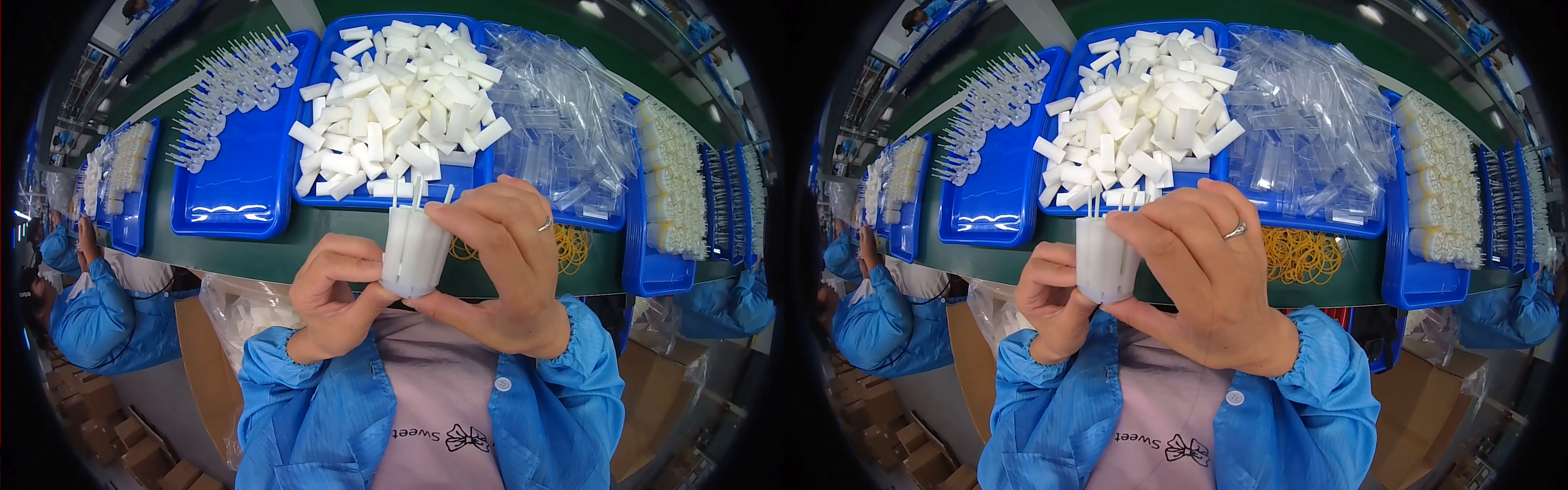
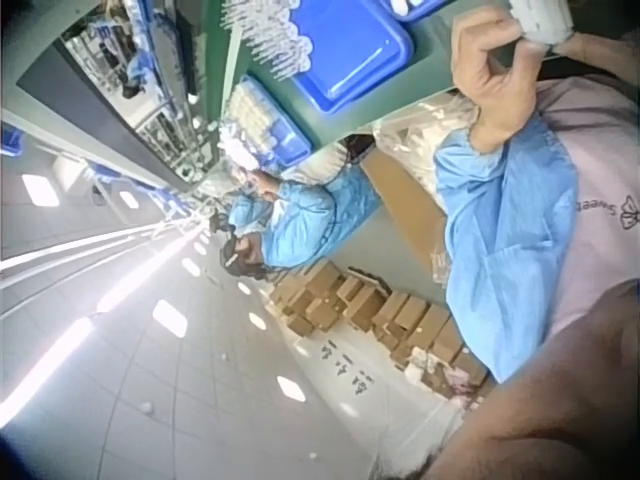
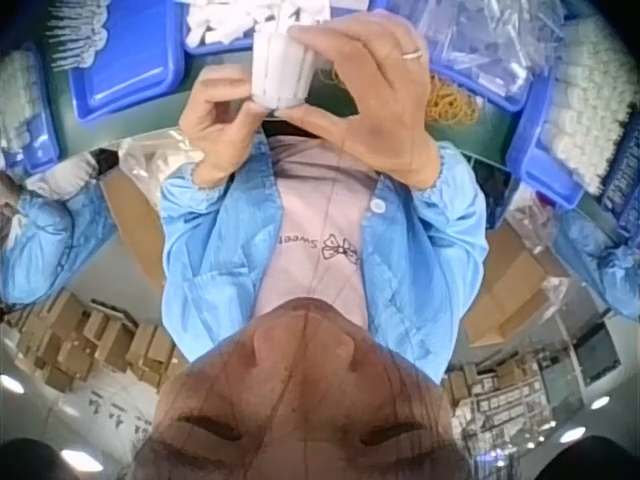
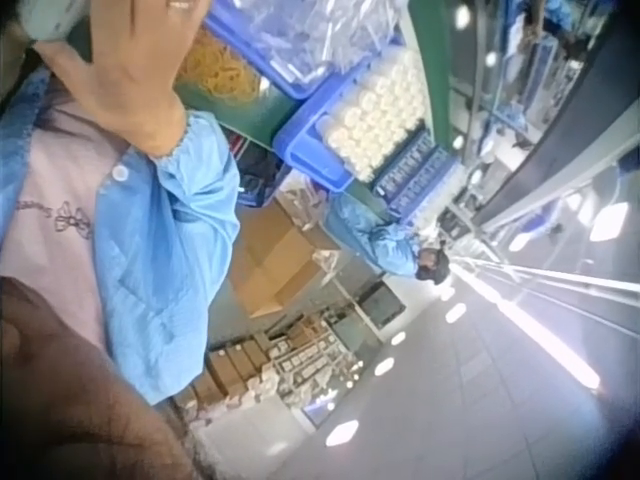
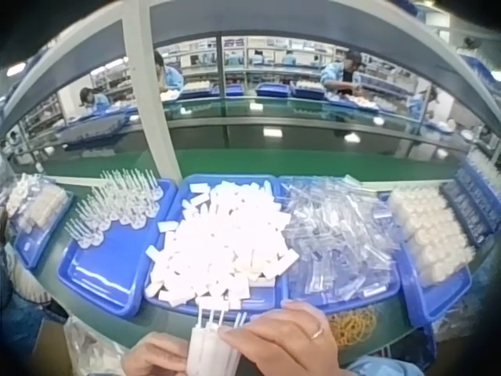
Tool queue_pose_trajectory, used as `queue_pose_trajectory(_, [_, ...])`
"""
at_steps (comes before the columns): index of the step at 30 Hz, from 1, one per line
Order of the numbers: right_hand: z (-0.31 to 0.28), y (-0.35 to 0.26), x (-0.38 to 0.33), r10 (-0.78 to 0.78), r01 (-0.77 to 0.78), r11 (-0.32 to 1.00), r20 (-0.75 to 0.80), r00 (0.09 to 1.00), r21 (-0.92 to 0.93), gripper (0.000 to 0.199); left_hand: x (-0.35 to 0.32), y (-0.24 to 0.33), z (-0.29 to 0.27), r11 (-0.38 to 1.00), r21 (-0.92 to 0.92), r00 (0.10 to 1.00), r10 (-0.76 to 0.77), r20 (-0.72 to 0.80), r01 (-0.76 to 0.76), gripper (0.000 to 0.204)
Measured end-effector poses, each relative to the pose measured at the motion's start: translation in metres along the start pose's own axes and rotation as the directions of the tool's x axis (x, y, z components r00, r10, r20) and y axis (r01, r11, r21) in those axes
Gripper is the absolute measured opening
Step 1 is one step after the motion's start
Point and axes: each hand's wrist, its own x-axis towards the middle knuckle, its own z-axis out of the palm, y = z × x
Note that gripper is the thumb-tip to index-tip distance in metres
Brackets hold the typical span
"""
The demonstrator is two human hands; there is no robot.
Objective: The person assembles component bundles by attaching foam pieces onto the prongs of a plastic base, sliding a clear plastic sleeve over the assembly, securing it with a rubber band, and placing the finished bundle onto a tray.
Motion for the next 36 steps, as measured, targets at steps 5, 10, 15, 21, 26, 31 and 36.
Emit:
queue_pose_trajectory(5, [-0.005,0.002,0.007,0.029,-0.030,0.999,0.079,0.996,0.015,0.069,-0.001,-0.001,-0.004,0.999,0.028,1.000,-0.017,0.008,0.016,0.023])
queue_pose_trajectory(10, [-0.015,0.055,0.032,0.127,-0.130,0.989,0.046,0.991,0.071,0.054,0.007,-0.001,-0.015,0.999,0.008,0.997,-0.044,-0.064,0.045,0.021])
queue_pose_trajectory(15, [0.015,0.095,0.046,0.056,-0.042,0.935,0.031,0.998,-0.352,0.037,0.008,0.003,-0.027,0.993,0.083,0.990,-0.077,-0.117,0.087,0.017])
queue_pose_trajectory(21, [0.035,0.108,0.049,0.057,-0.031,0.899,0.047,0.997,-0.437,0.030,0.010,0.000,-0.030,0.984,0.169,0.992,-0.043,-0.119,0.063,0.018])
queue_pose_trajectory(26, [0.021,0.094,0.053,0.301,-0.304,0.952,0.108,0.947,0.013,0.033,0.018,0.010,-0.024,0.855,0.494,0.987,0.113,0.112,-0.154,0.022])
queue_pose_trajectory(31, [0.022,0.073,0.050,0.416,-0.571,0.456,0.404,0.815,0.683,0.029,0.022,0.016,-0.004,0.779,0.516,0.926,0.219,0.308,-0.356,0.037])
queue_pose_trajectory(36, [0.018,0.059,0.049,0.405,-0.623,0.426,0.478,0.780,0.656,0.027,0.026,0.011,0.000,0.732,0.504,0.877,0.285,0.387,-0.459,0.041])
